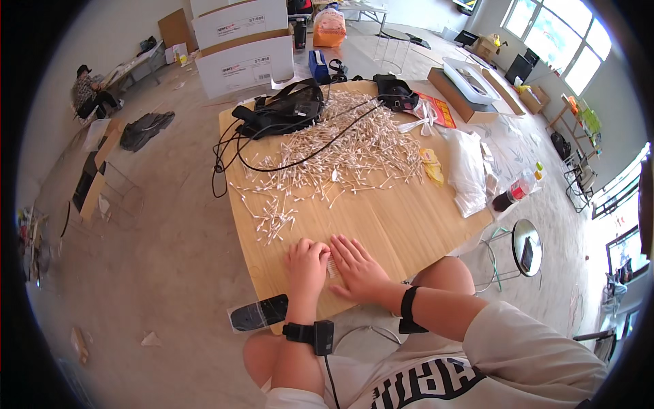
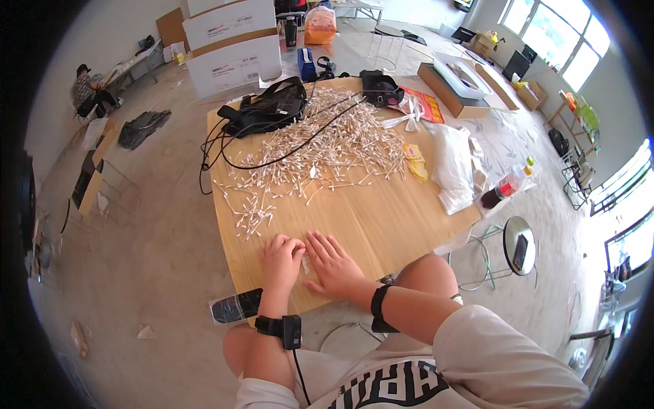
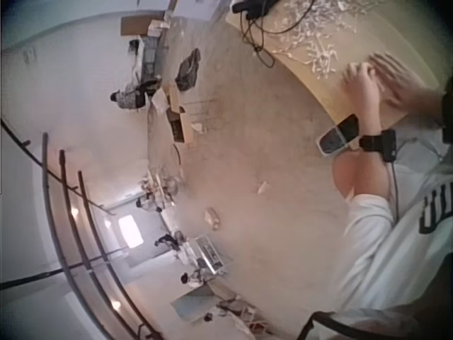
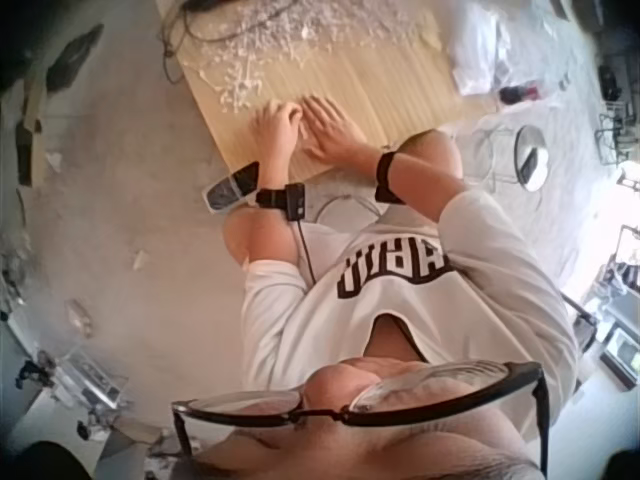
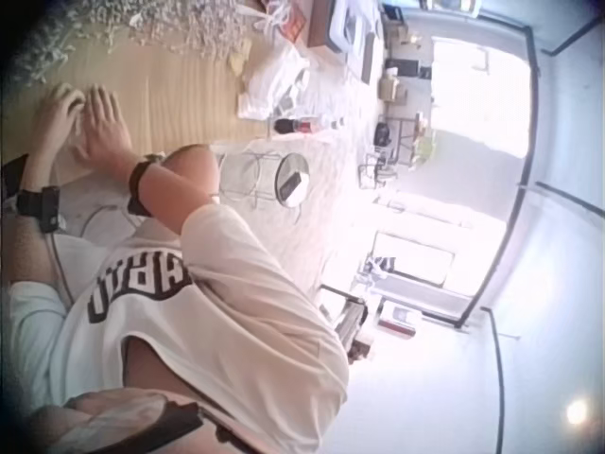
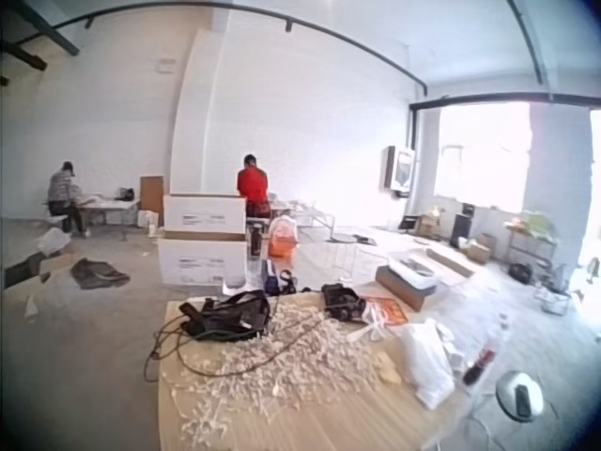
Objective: The recorder is sorting and aligning cotton swabs on a wooden table into organized rows.
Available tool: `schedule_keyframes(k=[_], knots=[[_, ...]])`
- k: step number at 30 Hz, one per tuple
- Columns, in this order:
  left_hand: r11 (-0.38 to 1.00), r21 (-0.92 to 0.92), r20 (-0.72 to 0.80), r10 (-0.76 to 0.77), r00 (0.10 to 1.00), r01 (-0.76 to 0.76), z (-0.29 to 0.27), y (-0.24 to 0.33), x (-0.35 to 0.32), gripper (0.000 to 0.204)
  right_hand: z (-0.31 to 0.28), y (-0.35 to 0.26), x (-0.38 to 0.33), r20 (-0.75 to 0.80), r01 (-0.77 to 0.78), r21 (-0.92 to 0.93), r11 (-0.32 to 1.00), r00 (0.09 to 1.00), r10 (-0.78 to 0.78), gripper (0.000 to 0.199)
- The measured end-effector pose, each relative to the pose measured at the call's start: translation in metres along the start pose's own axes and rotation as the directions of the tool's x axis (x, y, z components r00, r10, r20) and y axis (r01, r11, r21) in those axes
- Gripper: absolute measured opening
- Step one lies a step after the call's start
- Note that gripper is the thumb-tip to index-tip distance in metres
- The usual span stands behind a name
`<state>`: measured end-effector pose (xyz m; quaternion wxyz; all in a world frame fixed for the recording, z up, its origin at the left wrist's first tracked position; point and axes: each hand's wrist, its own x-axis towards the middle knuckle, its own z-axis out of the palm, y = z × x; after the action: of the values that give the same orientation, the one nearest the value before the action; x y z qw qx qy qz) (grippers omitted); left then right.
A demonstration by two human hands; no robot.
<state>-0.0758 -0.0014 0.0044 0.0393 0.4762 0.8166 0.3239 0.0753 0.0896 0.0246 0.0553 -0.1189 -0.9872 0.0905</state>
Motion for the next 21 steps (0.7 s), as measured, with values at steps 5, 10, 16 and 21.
schedule_keyframes(k=[5,10,16,21], knots=[[1.0,0.001,0.0,-0.025,1.0,0.025,-0.0012,0.0053,0.0025,0.009,-0.0014,0.0006,-0.0005,0.002,-0.012,-0.001,1.0,1.0,0.012,0.088],[1.0,0.001,0.011,-0.012,1.0,0.012,-0.002,0.0036,0.0006,0.01,-0.0003,0.0,-0.0014,0.0,-0.027,0.013,1.0,1.0,0.027,0.088],[1.0,0.008,0.005,0.011,1.0,-0.011,-0.001,0.0037,-0.0029,0.009,-0.0013,-0.0003,-0.0024,0.02,-0.044,0.053,0.998,0.999,0.043,0.09],[0.999,0.007,-0.001,0.033,0.999,-0.033,-0.0011,0.0031,-0.0015,0.008,-0.0015,0.0011,-0.0023,-0.002,-0.033,0.049,0.998,0.999,0.033,0.091]])
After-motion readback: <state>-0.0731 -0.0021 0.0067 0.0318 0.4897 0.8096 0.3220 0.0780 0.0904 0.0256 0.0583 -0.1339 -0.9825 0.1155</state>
